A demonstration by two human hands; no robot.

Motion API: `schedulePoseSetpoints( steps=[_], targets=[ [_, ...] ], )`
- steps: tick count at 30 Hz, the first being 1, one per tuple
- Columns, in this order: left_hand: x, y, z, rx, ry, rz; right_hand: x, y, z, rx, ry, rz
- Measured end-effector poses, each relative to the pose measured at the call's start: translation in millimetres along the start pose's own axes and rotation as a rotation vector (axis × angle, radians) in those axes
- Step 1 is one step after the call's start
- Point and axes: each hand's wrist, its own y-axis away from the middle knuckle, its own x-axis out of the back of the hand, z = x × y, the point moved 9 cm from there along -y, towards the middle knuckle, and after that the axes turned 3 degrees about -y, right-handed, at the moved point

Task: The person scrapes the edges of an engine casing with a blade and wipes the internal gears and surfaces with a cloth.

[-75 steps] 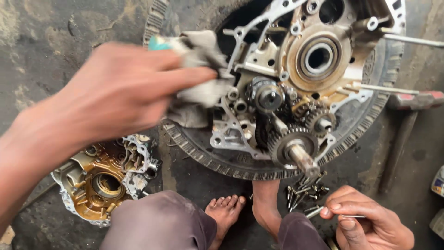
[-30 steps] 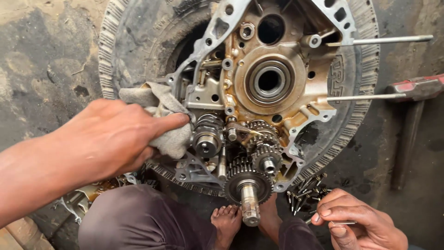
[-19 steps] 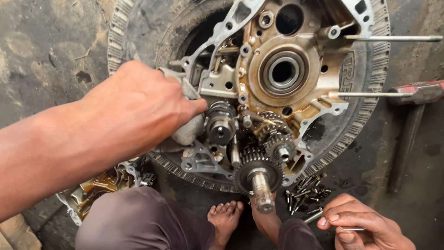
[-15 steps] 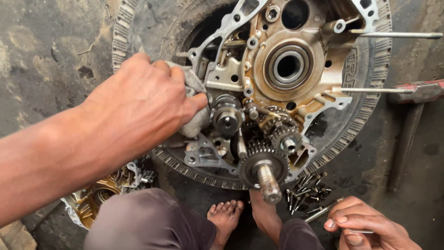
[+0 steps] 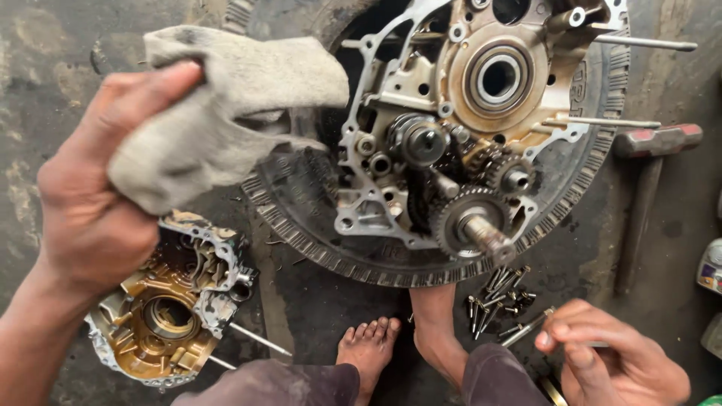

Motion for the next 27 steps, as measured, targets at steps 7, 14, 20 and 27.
schedulePoseSetpoints(
  steps=[7, 14, 20, 27],
  targets=[
    [-23.8, 52.7, -60.9, 0.296, 1.242, 0.076, 3.0, 2.5, 26.6, -0.082, -0.105, 0.254],
    [-52.4, 49.5, -61.5, 0.394, 1.405, 0.055, 45.7, -7.8, 91.3, -0.145, -0.093, 0.418],
    [-54.4, 23.0, -16.6, 0.178, 1.197, -0.083, 57.8, 0.3, 84.0, -0.120, -0.051, 0.467],
    [-26.7, 7.9, -25.1, 0.160, 0.585, 0.273, 55.5, -3.6, 75.9, -0.079, -0.038, 0.406]
  ],
)
